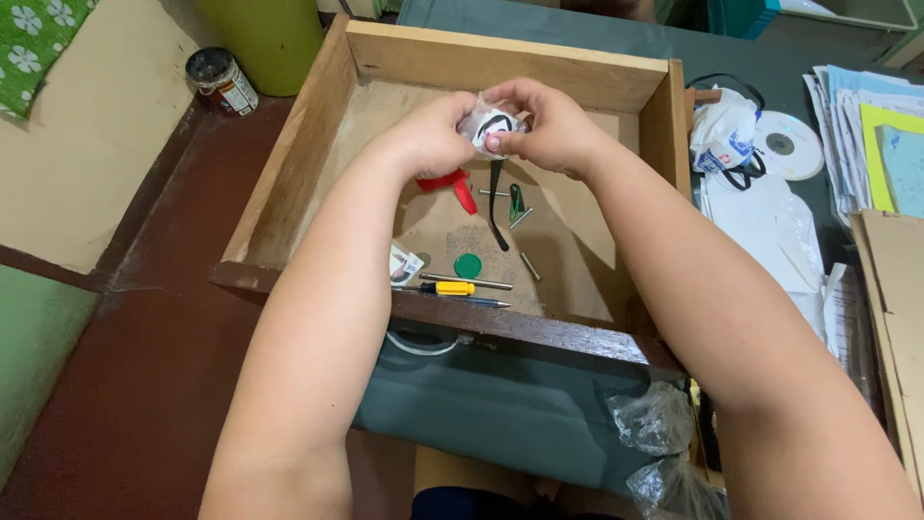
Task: The person sorts small items from a wooden box on a desk, moving a plastic bag, a small pouch, keys, a red strap, and a pen to the desk surface. The person handles each item individually and places them near stacks of paper and eyeglasses.
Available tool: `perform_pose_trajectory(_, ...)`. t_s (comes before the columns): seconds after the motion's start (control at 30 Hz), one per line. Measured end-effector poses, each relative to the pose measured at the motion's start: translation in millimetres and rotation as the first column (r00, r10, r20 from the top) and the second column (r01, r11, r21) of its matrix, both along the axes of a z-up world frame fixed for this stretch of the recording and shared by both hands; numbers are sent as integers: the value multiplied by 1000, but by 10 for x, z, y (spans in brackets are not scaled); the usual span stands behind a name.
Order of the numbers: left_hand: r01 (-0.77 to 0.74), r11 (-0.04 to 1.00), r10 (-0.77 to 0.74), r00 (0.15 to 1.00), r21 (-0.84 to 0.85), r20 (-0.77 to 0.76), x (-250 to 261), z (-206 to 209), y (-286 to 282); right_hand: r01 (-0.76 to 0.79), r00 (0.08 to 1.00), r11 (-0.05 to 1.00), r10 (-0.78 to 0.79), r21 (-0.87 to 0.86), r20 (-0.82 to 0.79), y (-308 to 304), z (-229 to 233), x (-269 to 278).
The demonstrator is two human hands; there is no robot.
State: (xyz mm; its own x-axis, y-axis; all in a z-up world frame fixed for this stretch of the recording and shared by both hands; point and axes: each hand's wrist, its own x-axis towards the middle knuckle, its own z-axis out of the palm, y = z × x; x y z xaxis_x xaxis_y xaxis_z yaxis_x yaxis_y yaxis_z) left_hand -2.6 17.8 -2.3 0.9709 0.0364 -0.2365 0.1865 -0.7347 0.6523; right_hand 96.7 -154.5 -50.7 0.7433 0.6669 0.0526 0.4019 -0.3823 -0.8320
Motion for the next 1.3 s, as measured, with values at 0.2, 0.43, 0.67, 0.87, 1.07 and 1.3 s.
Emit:
perform_pose_trajectory(0.2, -37, 992, 43, 998, -118, 51, -120, 168, -62, -44, 991, 999, 44, 4, -123, 38, 19, -17)
perform_pose_trajectory(0.43, -73, 992, 92, 978, -107, 187, 49, -60, 65, -65, 994, 971, 83, 231, -69, 8, -133, 170)
perform_pose_trajectory(0.67, -93, 994, 92, 995, 52, 33, 67, -133, 63, 36, 998, 930, -16, 365, -59, 2, -1, 92)
perform_pose_trajectory(0.87, -46, 986, 75, 982, -163, 175, 92, -137, 82, 225, 972, 935, -235, 274, 6, 33, -146, 232)
perform_pose_trajectory(1.07, 268, 874, -43, 873, -405, 485, 207, -347, 86, 177, 983, 984, -176, -24, 60, 36, 186, -106)
perform_pose_trajectory(1.3, 336, 881, -70, 789, -333, 611, 239, -357, 99, -85, 915, 947, 197, 309, -352, 145, -82, -19)
